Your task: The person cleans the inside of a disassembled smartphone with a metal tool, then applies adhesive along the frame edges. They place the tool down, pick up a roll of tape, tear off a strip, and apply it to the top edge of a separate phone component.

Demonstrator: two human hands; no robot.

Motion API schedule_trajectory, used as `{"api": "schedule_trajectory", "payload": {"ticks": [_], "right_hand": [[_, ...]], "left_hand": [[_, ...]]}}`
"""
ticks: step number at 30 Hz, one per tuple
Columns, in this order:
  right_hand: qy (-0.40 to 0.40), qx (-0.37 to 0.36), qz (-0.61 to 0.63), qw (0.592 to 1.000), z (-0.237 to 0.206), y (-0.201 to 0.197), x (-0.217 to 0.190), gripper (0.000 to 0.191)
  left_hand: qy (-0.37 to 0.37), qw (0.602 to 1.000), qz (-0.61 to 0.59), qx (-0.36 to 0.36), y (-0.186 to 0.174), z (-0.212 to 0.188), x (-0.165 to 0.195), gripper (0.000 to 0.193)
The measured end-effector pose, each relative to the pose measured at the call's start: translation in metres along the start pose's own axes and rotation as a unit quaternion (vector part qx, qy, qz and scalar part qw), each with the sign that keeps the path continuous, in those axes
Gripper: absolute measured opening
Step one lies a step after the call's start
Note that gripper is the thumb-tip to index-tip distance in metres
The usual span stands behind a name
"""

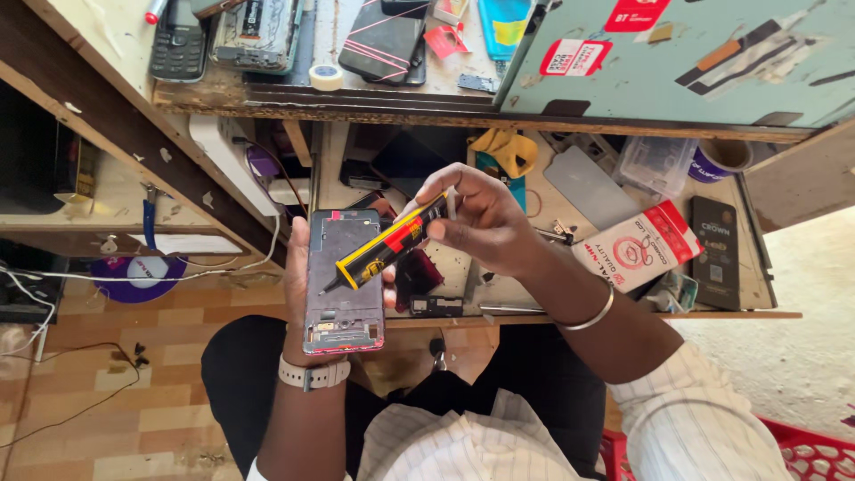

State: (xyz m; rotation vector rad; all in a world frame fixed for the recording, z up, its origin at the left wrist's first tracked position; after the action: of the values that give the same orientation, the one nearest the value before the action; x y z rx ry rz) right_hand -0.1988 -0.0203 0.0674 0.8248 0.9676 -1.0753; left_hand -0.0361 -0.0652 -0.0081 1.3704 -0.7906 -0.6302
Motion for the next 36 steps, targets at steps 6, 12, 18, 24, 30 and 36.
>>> {"api": "schedule_trajectory", "payload": {"ticks": [6, 12, 18, 24, 30, 36], "right_hand": [[-0.013, -0.011, -0.038, 0.999, 0.004, 0.007, -0.004, 0.026], [0.002, 0.011, -0.083, 0.996, -0.003, 0.018, 0.010, 0.027], [0.012, 0.028, -0.097, 0.995, -0.001, 0.038, 0.014, 0.030], [0.018, 0.040, -0.085, 0.995, -0.001, 0.039, 0.015, 0.031], [0.015, 0.034, -0.098, 0.994, 0.001, 0.038, 0.011, 0.031], [0.021, 0.044, -0.095, 0.994, 0.000, 0.038, 0.009, 0.031]], "left_hand": [[-0.032, 0.999, -0.034, 0.022, 0.008, 0.003, -0.003, 0.083], [-0.080, 0.995, -0.063, -0.021, -0.003, -0.004, -0.001, 0.081], [-0.110, 0.985, -0.105, -0.077, -0.008, -0.005, -0.002, 0.087], [-0.106, 0.990, -0.071, -0.064, -0.017, 0.001, -0.003, 0.092], [-0.066, 0.995, -0.047, -0.052, -0.020, 0.004, -0.003, 0.090], [-0.033, 0.997, -0.041, -0.050, -0.028, 0.009, -0.002, 0.085]]}}
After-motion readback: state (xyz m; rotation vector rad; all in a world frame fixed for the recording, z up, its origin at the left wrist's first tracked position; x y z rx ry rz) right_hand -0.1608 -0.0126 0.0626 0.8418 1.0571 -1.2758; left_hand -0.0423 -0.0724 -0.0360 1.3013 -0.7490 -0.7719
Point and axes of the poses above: each hand's wrist, its own z-axis towards the middle knuckle, its own y-axis out of the palm, x = y × z, the point moved 7 cm from there along z, towards the middle knuckle, and after that the axes turned 9 degrees about -z, right-handed, at the moved point
